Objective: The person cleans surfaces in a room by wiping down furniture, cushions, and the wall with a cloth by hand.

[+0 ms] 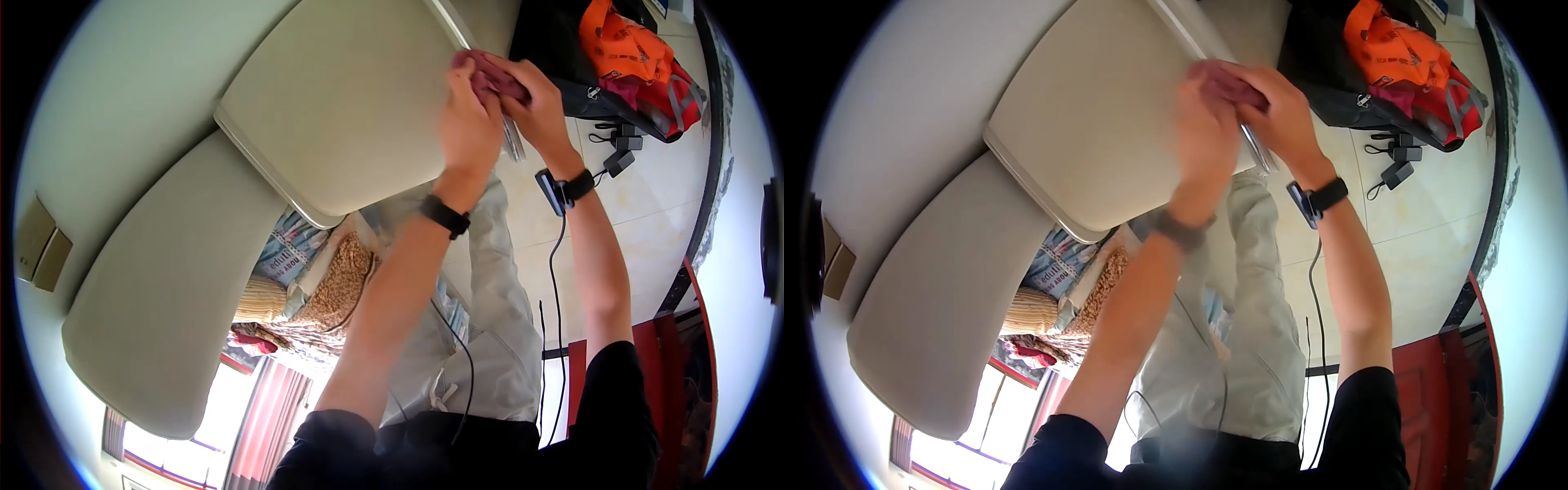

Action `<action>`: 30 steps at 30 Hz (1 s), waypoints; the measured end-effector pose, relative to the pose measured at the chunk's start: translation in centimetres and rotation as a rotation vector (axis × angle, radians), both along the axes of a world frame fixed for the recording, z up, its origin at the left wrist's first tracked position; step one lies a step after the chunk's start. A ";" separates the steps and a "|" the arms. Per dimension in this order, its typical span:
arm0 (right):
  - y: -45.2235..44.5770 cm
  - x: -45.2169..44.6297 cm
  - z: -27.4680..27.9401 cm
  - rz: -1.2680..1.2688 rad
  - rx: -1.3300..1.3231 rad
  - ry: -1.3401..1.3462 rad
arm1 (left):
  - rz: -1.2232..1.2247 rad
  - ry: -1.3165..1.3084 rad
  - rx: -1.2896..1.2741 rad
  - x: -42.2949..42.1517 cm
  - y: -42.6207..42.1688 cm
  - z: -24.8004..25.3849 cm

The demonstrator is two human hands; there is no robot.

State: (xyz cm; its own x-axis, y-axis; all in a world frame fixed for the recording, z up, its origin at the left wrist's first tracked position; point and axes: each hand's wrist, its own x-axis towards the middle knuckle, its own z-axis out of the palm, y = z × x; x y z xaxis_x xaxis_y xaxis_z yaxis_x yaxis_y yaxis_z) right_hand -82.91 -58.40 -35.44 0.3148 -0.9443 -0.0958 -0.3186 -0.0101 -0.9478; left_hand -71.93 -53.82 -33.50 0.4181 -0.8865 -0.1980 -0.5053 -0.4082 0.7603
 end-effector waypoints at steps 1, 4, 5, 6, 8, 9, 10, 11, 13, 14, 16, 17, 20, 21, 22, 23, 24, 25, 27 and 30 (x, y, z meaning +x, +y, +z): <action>1.0 -0.3 -0.2 -0.017 -0.038 0.003 | 0.006 0.010 -0.013 -0.3 0.9 0.0; 3.4 -1.0 -0.3 -0.041 -0.059 0.098 | -0.010 0.108 0.054 -0.7 2.8 0.3; 3.8 -0.8 -0.5 -0.063 -0.123 0.077 | 0.012 0.133 0.063 -0.9 3.2 0.5; 4.0 -0.6 -0.4 -0.059 -0.132 0.131 | 0.015 0.152 0.084 -0.8 3.3 0.5; 4.6 -0.5 0.5 -0.060 -0.154 0.246 | 0.012 0.199 0.123 -0.6 3.5 0.7; 4.8 -0.4 1.2 -0.016 -0.233 0.353 | 0.026 0.212 0.126 -0.6 3.8 0.7; 4.9 -0.3 1.9 0.024 -0.311 0.461 | 0.037 0.225 0.129 -0.5 4.1 0.8; 5.2 -0.1 2.4 0.065 -0.389 0.569 | 0.047 0.237 0.133 -0.3 4.4 0.7; 5.8 0.4 2.8 0.121 -0.393 0.623 | 0.029 0.242 0.127 0.3 5.8 0.0; 6.3 0.7 3.0 0.155 -0.394 0.649 | 0.026 0.245 0.127 0.6 6.6 -0.3; 7.5 1.7 3.6 0.189 -0.387 0.663 | 0.034 0.260 0.150 1.3 8.0 -0.3; 7.9 2.2 3.8 0.205 -0.382 0.670 | 0.037 0.266 0.163 1.8 8.7 -0.4; 9.1 3.5 3.8 0.283 -0.295 0.712 | 0.059 0.225 0.092 2.6 11.0 -1.3; 9.5 3.9 3.7 0.284 -0.282 0.686 | 0.079 0.259 0.134 3.0 11.5 -1.3; 10.0 4.5 3.5 0.285 -0.269 0.660 | 0.099 0.293 0.176 3.5 12.0 -1.2; 10.5 5.0 3.2 0.286 -0.255 0.635 | 0.120 0.328 0.219 4.1 12.6 -1.2; 11.1 5.6 3.1 0.290 -0.240 0.618 | 0.124 0.336 0.254 4.8 13.2 -0.9; 11.7 6.3 2.9 0.296 -0.225 0.600 | 0.131 0.343 0.290 5.6 13.7 -0.7; 13.1 7.8 2.3 0.309 -0.201 0.548 | 0.142 0.361 0.288 7.2 14.9 -0.3; 15.0 11.1 2.1 0.390 -0.130 0.479 | 0.129 0.347 0.237 11.1 18.3 -1.2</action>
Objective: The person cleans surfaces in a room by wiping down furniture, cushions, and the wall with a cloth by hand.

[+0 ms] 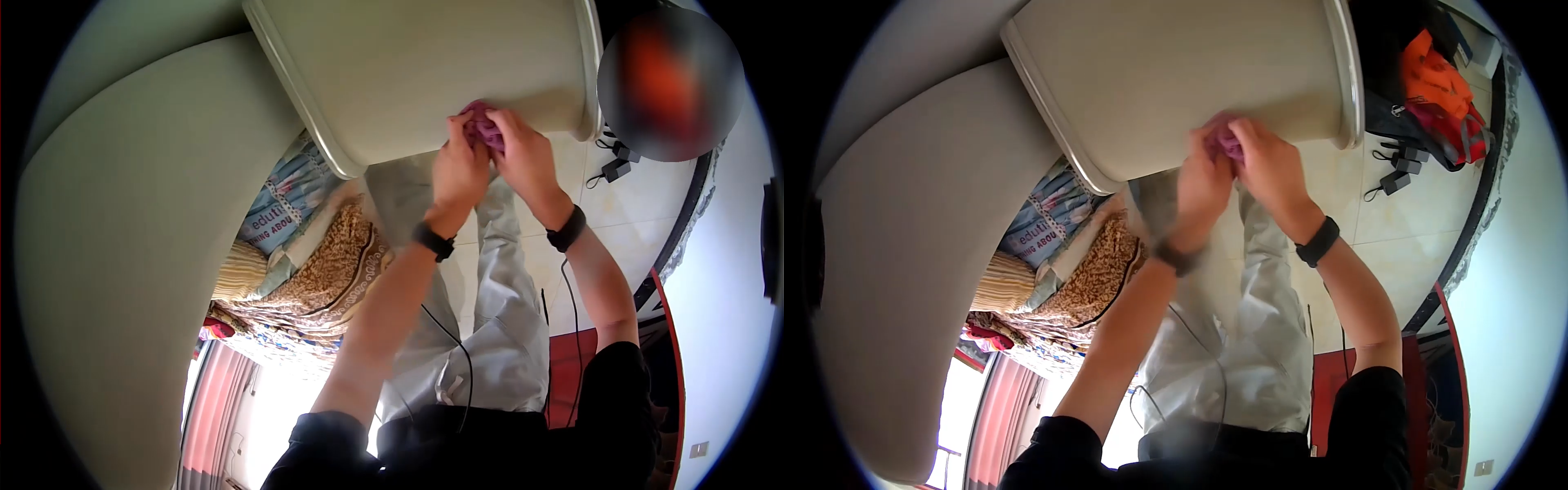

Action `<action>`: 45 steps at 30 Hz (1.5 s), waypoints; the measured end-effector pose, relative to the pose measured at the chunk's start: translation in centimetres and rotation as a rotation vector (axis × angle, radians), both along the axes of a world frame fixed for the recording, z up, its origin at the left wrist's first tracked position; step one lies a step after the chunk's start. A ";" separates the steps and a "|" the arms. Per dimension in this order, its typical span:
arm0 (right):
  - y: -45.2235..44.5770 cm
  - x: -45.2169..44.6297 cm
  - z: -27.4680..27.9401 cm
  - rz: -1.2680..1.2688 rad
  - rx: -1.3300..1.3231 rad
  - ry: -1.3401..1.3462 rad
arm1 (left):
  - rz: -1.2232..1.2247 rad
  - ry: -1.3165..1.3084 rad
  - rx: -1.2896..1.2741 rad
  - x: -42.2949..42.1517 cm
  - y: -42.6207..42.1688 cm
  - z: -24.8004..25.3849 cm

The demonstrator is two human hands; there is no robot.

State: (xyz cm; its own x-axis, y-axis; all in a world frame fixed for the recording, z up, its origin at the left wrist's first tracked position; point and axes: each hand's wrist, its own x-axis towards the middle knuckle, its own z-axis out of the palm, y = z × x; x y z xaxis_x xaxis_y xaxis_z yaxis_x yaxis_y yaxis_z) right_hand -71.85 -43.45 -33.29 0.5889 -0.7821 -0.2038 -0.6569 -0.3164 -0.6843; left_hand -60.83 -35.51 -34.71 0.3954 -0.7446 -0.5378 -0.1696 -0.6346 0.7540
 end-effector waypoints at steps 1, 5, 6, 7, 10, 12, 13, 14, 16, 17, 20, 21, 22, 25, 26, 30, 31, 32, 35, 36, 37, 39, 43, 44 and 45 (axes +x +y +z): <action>1.4 2.6 -0.5 0.064 0.010 -0.072 | -0.023 -0.026 0.033 2.6 2.1 0.0; 4.6 9.1 -1.7 0.149 0.122 -0.109 | -0.044 -0.181 0.093 9.0 4.3 2.9; 5.3 10.9 -1.9 0.142 0.112 -0.121 | -0.010 -0.207 0.116 10.2 4.5 3.5; 5.4 12.5 -1.9 0.134 0.097 -0.135 | 0.074 -0.204 0.158 11.1 4.5 3.7; 4.9 15.7 -1.6 0.033 0.059 -0.199 | 0.192 -0.253 0.138 13.2 3.0 2.5; 3.7 15.1 -1.9 0.031 0.039 -0.183 | 0.157 -0.361 0.197 12.9 0.9 2.6; 2.6 14.5 -1.8 0.019 0.033 -0.142 | 0.159 -0.320 0.278 12.0 -1.1 4.1; 1.5 13.7 -2.0 0.007 0.020 -0.100 | 0.131 -0.315 0.221 11.0 -1.7 3.8; 0.0 10.9 -3.2 0.003 -0.007 -0.032 | 0.077 -0.304 0.106 8.9 -3.0 2.5; -0.7 9.4 -3.1 -0.008 0.004 -0.005 | 0.066 -0.278 0.055 7.8 -3.4 1.7; -2.0 5.8 -2.0 -0.084 0.034 0.043 | 0.015 -0.210 -0.019 4.5 -4.5 0.6; -1.8 4.8 -1.5 -0.123 0.047 0.053 | -0.006 -0.189 -0.020 3.6 -4.5 1.1; -1.6 3.8 -1.3 -0.130 0.040 0.054 | -0.033 -0.170 -0.022 2.8 -4.5 1.4; -0.1 2.5 -1.5 -0.173 0.029 0.021 | -0.020 -0.131 -0.122 1.9 -2.8 1.1; 0.8 2.7 -1.7 -0.206 0.051 0.022 | -0.014 -0.121 -0.145 1.7 -2.2 0.9; 4.0 5.9 -1.5 -0.233 0.097 0.036 | -0.009 -0.115 -0.123 4.5 0.4 1.1; 4.3 6.9 -1.6 -0.179 0.113 0.050 | 0.048 -0.021 -0.007 5.6 0.9 1.7; 4.6 8.1 -1.8 -0.125 0.126 0.064 | 0.067 -0.084 -0.031 6.7 1.5 2.1; 4.4 12.5 -1.6 -0.005 0.069 -0.009 | 0.146 -0.186 0.001 9.8 1.7 3.0; 4.2 14.0 -1.4 0.005 0.081 0.001 | 0.169 -0.255 0.053 10.8 1.4 3.3; 3.8 15.5 -1.5 0.015 0.092 0.006 | 0.194 -0.293 -0.039 11.7 1.1 2.9; 2.0 16.6 -1.8 0.039 0.108 -0.013 | 0.193 -0.362 -0.026 12.6 -0.3 2.3; -1.7 15.7 -2.5 0.001 0.048 -0.030 | 0.189 -0.383 -0.132 12.0 -4.0 0.7; -2.6 15.1 -2.9 -0.026 0.004 -0.025 | 0.189 -0.353 -0.159 11.6 -5.4 0.2; -3.5 14.4 -3.6 -0.099 0.001 -0.016 | 0.109 -0.416 -0.196 11.2 -6.8 -0.4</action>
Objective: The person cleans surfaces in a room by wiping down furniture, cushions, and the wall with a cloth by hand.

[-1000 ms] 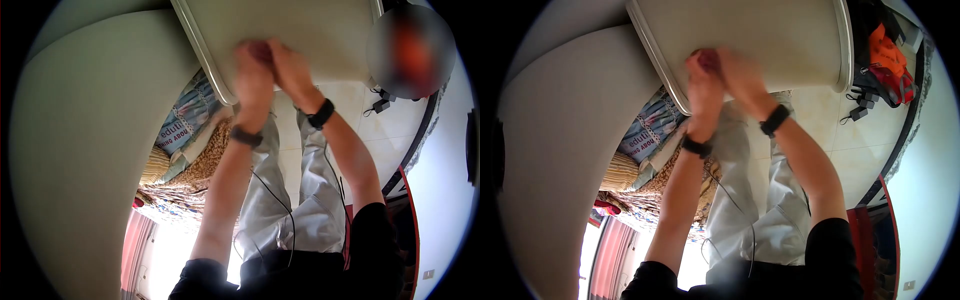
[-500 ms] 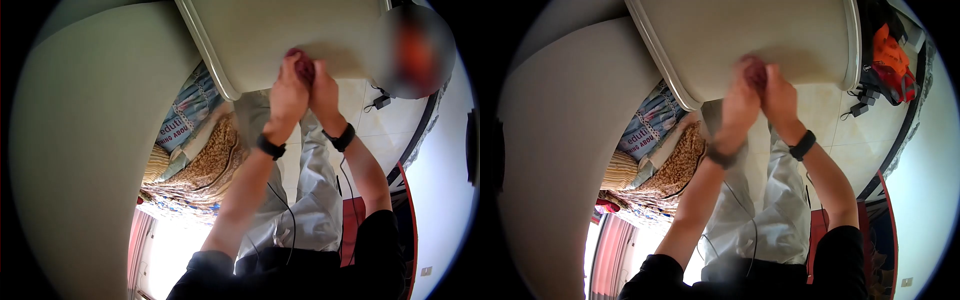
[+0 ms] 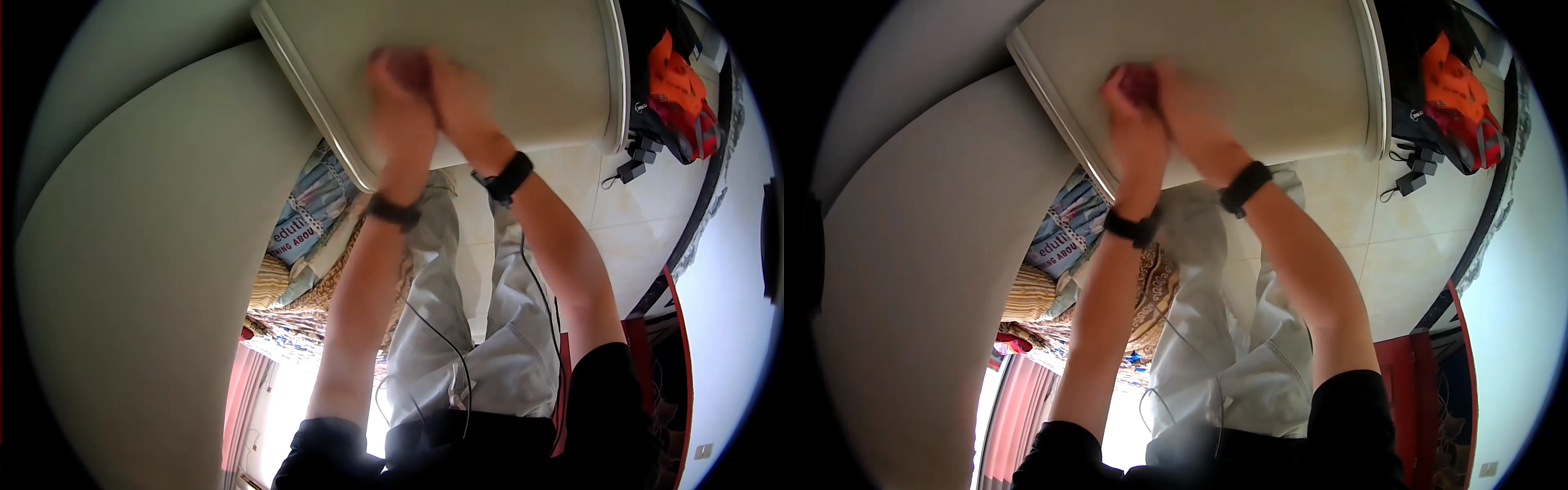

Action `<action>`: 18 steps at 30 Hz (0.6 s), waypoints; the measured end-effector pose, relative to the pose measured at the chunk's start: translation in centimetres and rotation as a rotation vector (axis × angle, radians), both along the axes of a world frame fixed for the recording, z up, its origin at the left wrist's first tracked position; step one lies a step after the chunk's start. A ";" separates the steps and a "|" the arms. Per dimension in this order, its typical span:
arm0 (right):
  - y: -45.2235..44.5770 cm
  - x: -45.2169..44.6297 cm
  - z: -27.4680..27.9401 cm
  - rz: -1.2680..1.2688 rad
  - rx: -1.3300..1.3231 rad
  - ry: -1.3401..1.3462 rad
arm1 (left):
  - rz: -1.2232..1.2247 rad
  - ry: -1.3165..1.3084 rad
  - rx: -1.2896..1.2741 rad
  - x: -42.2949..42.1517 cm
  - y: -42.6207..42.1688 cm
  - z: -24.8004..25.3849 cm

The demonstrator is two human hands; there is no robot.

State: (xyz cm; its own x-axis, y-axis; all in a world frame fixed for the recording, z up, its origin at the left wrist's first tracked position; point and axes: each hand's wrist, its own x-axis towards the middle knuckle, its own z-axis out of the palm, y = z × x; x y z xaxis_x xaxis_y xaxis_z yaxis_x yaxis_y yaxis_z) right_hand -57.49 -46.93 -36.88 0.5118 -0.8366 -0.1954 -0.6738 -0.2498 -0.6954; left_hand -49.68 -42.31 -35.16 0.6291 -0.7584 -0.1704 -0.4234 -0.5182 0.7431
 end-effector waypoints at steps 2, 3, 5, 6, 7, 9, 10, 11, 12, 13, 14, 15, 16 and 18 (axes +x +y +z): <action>-1.7 -2.2 -1.4 -0.135 -0.008 0.017 | -0.128 -0.087 -0.034 -1.4 -2.8 -1.0; -2.5 -3.5 -1.2 -0.195 0.000 0.018 | -0.183 -0.100 -0.048 -2.5 -4.0 -1.2; -3.6 -6.5 -0.6 -0.294 -0.005 -0.026 | -0.256 0.022 -0.031 -4.9 -5.8 -1.2; -3.8 -8.0 -0.2 -0.340 -0.023 -0.068 | -0.268 0.049 -0.026 -6.5 -6.1 -0.8; -3.3 -9.8 -0.1 -0.379 -0.004 -0.017 | -0.278 0.080 -0.021 -8.2 -6.0 -0.1; -1.4 -12.8 -0.3 -0.447 0.028 0.078 | -0.285 0.156 -0.023 -10.8 -4.8 0.5; -0.2 -13.6 -0.2 -0.464 0.048 0.059 | -0.292 0.193 0.010 -11.8 -3.9 0.9; 1.2 -14.3 0.0 -0.482 0.069 0.040 | -0.301 0.229 0.044 -12.5 -2.9 1.2; 2.2 -14.8 0.3 -0.500 0.093 0.019 | -0.303 0.251 0.060 -12.7 -1.8 1.3; 2.8 -14.7 0.9 -0.496 0.117 -0.012 | -0.306 0.273 0.080 -12.7 -0.7 1.4; 3.5 -14.5 1.5 -0.490 0.145 -0.042 | -0.307 0.296 0.103 -12.7 0.5 1.4; 4.1 -14.4 1.8 -0.482 0.176 -0.071 | -0.310 0.288 0.109 -12.3 1.5 1.4; 4.9 -14.3 1.5 -0.443 0.190 -0.003 | -0.311 0.280 0.114 -11.7 2.4 1.5; 5.8 -13.3 1.9 -0.428 0.281 -0.003 | -0.336 0.244 0.191 -10.5 3.6 1.9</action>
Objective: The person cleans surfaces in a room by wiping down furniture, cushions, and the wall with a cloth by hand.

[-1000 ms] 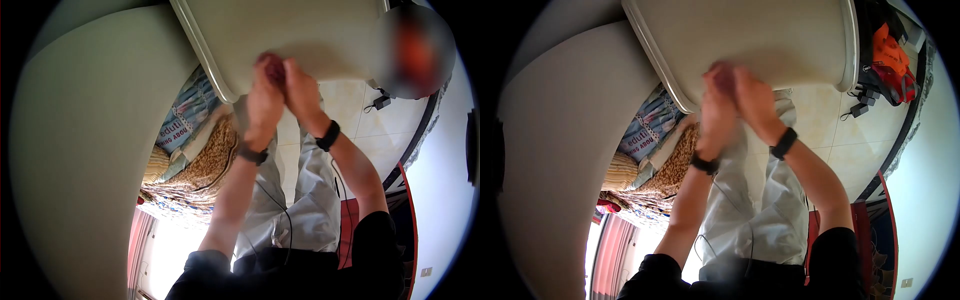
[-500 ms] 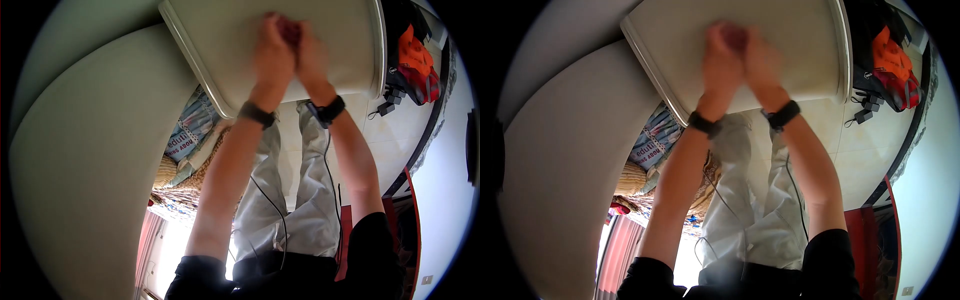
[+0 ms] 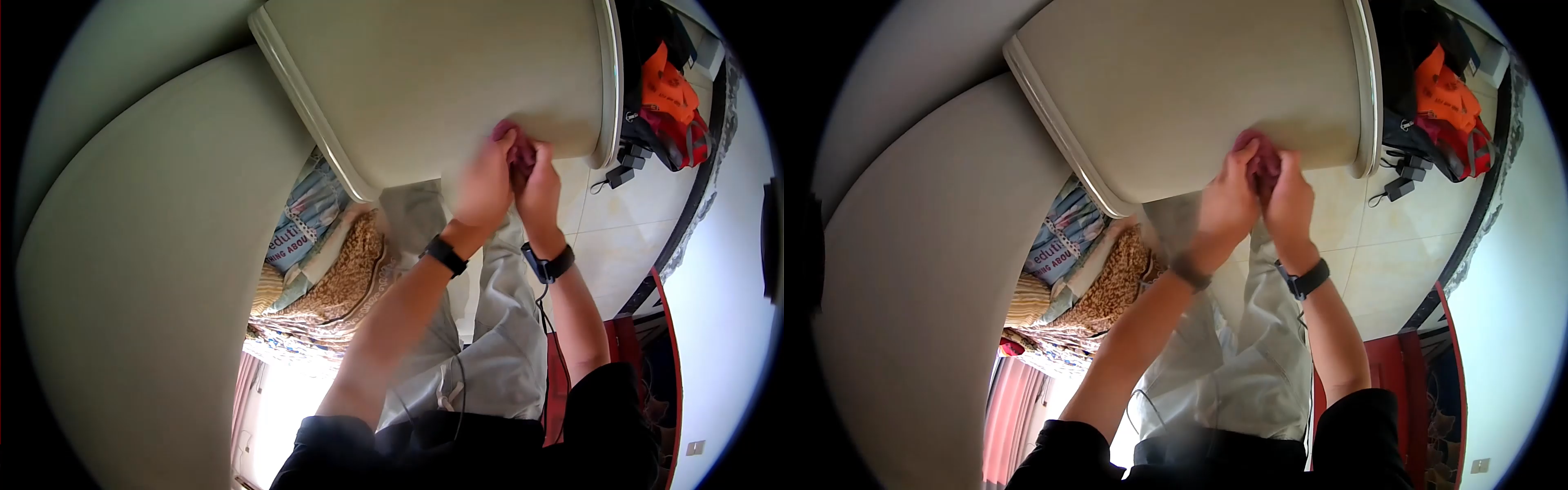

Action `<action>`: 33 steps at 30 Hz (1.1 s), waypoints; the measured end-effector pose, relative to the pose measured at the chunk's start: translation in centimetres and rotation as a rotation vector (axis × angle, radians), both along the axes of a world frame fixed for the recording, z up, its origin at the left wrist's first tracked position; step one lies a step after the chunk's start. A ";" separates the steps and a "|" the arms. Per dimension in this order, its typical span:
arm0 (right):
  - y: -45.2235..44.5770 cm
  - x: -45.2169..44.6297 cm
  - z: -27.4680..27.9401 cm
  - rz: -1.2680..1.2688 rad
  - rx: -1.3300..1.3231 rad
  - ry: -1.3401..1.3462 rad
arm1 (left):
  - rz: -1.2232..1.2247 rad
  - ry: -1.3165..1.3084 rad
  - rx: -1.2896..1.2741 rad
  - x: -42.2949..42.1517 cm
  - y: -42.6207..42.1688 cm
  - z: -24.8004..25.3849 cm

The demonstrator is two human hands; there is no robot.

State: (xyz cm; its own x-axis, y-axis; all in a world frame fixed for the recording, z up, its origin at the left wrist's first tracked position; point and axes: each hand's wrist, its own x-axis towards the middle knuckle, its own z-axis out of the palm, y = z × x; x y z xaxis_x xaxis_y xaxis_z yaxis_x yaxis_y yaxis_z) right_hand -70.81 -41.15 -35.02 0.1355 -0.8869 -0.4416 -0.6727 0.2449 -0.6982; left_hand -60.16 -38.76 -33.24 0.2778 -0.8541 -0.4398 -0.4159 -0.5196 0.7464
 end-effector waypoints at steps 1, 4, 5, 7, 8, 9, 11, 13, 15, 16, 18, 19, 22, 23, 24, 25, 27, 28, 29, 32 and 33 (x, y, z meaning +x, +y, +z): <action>0.1 0.6 0.6 0.041 0.002 0.013 | 0.007 0.020 0.048 1.0 -0.1 1.2; 0.1 2.0 0.6 0.223 -0.084 -0.011 | 0.067 -0.052 0.128 2.9 1.4 1.6; 0.1 2.4 0.1 0.280 -0.126 -0.037 | 0.072 -0.076 0.118 2.8 3.2 0.2; -0.2 3.8 -0.3 0.334 -0.231 -0.054 | 0.089 -0.125 0.099 4.6 3.9 0.3; -0.2 4.4 -0.4 0.347 -0.245 -0.053 | 0.085 -0.106 0.087 5.3 4.3 -0.7; -0.3 5.1 -0.5 0.361 -0.260 -0.051 | 0.081 -0.086 0.076 6.1 4.8 -1.7; -1.4 6.7 -0.5 0.379 -0.273 -0.034 | 0.028 -0.166 0.050 8.2 2.9 0.0; -2.9 8.3 -0.6 0.401 -0.266 -0.010 | 0.043 -0.258 0.083 9.6 0.8 1.0; -4.9 10.4 -0.5 0.393 -0.278 -0.030 | 0.078 -0.301 0.188 10.8 -1.6 1.2; -5.8 11.4 -0.5 0.414 -0.267 -0.008 | 0.033 -0.359 0.116 11.9 -2.6 0.5; -7.2 13.6 -0.3 0.435 -0.228 -0.032 | -0.048 -0.481 -0.012 14.7 -3.9 -0.5; -8.3 14.9 -0.4 0.427 -0.218 -0.077 | -0.036 -0.511 -0.001 16.0 -4.8 -0.5; -12.5 19.7 -0.7 0.443 -0.332 -0.144 | 0.016 -0.572 -0.024 20.2 -8.4 -0.4; -13.3 20.7 -0.6 0.456 -0.377 -0.153 | 0.041 -0.564 -0.039 21.6 -9.3 -0.4; -14.1 21.4 -0.6 0.494 -0.362 -0.129 | 0.069 -0.554 -0.049 22.4 -9.6 -0.2; -15.0 21.8 -0.8 0.532 -0.343 -0.105 | 0.076 -0.495 -0.032 22.7 -9.8 0.0; -15.5 22.1 -1.4 0.561 -0.373 -0.121 | 0.092 -0.382 -0.011 23.3 -10.0 0.5; -15.0 21.6 -2.2 0.553 -0.413 -0.158 | 0.154 -0.294 -0.053 23.2 -9.4 -0.4; -14.5 21.0 -2.9 0.543 -0.453 -0.195 | 0.213 -0.204 -0.094 22.8 -8.4 -1.6; -12.5 18.0 -2.8 0.597 -0.387 -0.174 | 0.282 -0.120 -0.108 19.7 -6.1 -2.8; -11.4 16.4 -2.5 0.612 -0.379 -0.174 | 0.290 -0.119 -0.088 18.0 -4.9 -2.3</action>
State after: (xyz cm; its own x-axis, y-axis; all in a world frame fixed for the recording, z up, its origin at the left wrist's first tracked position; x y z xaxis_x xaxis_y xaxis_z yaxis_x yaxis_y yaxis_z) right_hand -54.40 -52.56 -37.50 0.6950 -0.7174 -0.0473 -0.4832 -0.4173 -0.7696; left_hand -42.20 -43.69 -35.52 0.5606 -0.7648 -0.3175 -0.3470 -0.5651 0.7485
